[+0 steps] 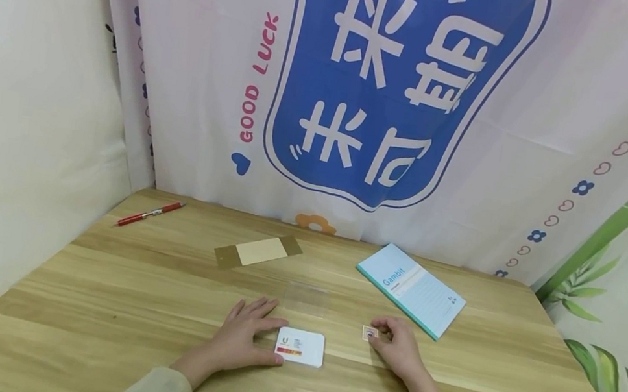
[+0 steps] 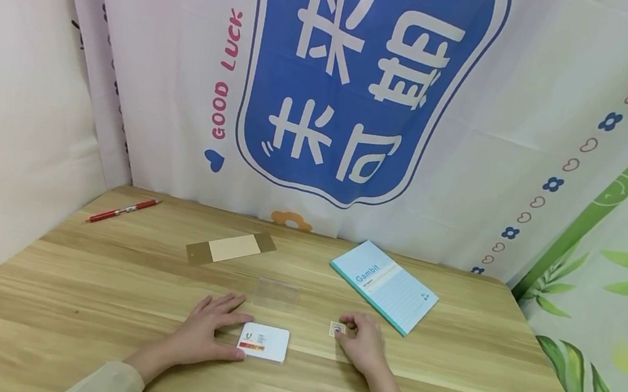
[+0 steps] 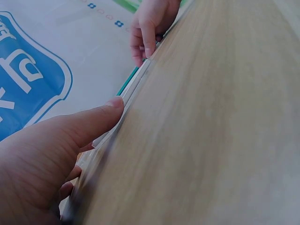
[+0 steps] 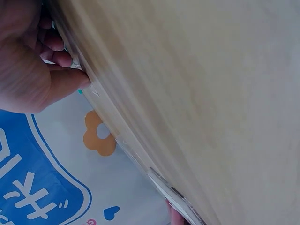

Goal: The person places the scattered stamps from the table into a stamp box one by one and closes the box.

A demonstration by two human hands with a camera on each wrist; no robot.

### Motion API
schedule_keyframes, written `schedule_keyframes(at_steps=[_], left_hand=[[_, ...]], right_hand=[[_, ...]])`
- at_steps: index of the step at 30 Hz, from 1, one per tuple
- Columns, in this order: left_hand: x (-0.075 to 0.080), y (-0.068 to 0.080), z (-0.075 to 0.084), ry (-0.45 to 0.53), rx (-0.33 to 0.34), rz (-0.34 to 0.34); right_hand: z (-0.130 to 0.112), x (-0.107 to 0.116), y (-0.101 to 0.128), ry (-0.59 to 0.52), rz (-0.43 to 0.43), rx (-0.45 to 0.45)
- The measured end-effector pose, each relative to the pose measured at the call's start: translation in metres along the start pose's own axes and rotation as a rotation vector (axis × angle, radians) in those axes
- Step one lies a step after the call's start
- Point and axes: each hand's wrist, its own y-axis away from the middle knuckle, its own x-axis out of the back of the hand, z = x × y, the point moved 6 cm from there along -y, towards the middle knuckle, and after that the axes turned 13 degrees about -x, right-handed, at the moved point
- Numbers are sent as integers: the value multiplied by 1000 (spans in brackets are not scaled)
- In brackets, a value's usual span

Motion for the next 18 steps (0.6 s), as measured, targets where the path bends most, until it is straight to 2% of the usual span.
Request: schedule_keyframes(at_steps=[12, 18], left_hand=[[1, 0, 0, -5, 4, 4], [-1, 0, -2, 2, 0, 0]], right_hand=[[2, -1, -1, -12, 9, 2], [0, 0, 2, -16, 28, 43]])
